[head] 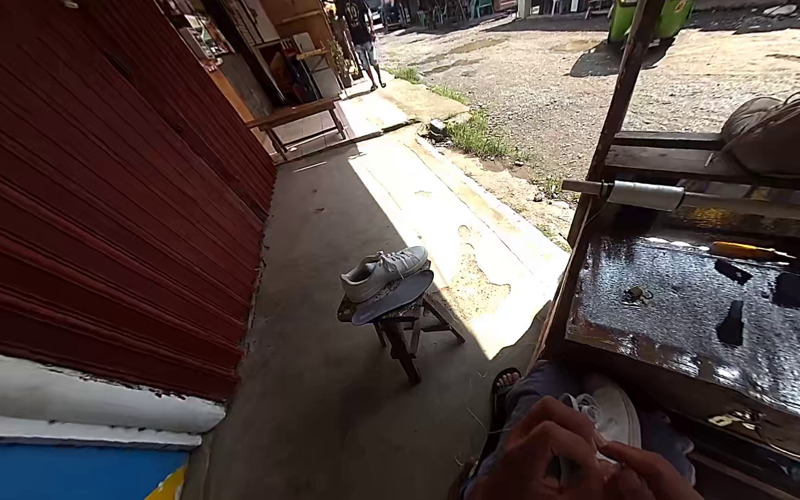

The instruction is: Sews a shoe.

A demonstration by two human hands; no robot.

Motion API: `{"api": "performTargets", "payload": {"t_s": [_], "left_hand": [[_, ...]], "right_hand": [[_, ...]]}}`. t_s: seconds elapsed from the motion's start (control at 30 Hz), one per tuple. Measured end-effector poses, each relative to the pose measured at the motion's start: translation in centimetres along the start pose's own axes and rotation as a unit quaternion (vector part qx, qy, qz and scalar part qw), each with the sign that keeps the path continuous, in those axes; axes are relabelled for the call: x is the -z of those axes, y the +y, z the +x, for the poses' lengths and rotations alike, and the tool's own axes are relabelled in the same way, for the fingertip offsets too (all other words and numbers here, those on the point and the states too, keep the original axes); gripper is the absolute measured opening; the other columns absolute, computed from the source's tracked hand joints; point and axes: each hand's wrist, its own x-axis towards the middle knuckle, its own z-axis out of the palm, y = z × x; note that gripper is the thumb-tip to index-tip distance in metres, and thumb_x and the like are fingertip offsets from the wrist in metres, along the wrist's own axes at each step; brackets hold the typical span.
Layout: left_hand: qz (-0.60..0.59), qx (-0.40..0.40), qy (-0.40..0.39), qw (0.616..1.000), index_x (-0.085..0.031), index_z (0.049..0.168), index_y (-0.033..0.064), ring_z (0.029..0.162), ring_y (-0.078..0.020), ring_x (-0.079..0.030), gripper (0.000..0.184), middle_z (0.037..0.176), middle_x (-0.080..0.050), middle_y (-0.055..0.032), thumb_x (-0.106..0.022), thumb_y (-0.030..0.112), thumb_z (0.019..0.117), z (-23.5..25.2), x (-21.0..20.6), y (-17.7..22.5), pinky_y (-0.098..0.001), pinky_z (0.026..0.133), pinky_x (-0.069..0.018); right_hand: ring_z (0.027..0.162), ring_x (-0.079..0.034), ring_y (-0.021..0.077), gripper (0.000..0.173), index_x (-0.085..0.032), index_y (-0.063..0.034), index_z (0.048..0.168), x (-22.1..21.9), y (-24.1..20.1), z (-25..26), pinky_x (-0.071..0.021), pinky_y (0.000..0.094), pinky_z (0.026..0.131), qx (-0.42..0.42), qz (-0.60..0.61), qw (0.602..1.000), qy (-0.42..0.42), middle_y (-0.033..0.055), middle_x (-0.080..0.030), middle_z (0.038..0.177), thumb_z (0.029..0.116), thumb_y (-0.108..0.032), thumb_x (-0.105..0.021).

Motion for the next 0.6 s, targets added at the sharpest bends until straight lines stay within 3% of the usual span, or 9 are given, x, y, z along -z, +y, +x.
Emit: {"api": "performTargets", "payload": {"t_s": [0.23, 0.37, 0.6], "left_hand": [[-0.031, -0.030, 0.031, 0.999, -0.062, 0.106, 0.0195, 0.096, -0.0100, -0.067, 0.024, 0.102, -0.064, 0.0047, -0.075, 0.005, 0.0908, 1.0, -0.1, 1.8, -0.0278, 0.088, -0.0594], [-0.090, -0.045, 0.042, 0.994, -0.064, 0.106, 0.0160, 0.097, -0.0112, -0.068, 0.026, 0.103, -0.065, 0.0033, -0.075, -0.001, 0.0892, 1.0, -0.4, 2.0, -0.0280, 0.088, -0.0599], [-0.082, -0.054, 0.030, 0.995, -0.064, 0.105, 0.0154, 0.099, -0.0119, -0.067, 0.022, 0.103, -0.065, 0.0032, -0.072, 0.000, 0.0916, 0.7, -0.3, 1.7, -0.0286, 0.090, -0.0595]], "right_hand": [[0.074, -0.067, 0.0057, 0.029, -0.063, -0.0014, 0.130, -1.8, -2.3, -1.0, -0.0605, 0.0229, 0.066, 0.020, 0.036, 0.999, 0.013, 0.0034, -0.070, 0.089, 0.1099, -0.014, -0.047], [0.075, -0.067, 0.0054, 0.029, -0.063, 0.0009, 0.130, -2.0, -2.6, -1.4, -0.0597, 0.0216, 0.068, 0.025, 0.040, 0.999, 0.010, 0.0052, -0.070, 0.088, 0.1096, -0.012, -0.048], [0.073, -0.066, 0.0048, 0.028, -0.063, 0.0031, 0.129, -1.8, -2.4, -1.4, -0.0589, 0.0206, 0.067, 0.023, 0.047, 0.999, 0.008, 0.0057, -0.069, 0.087, 0.1091, -0.010, -0.048]]}}
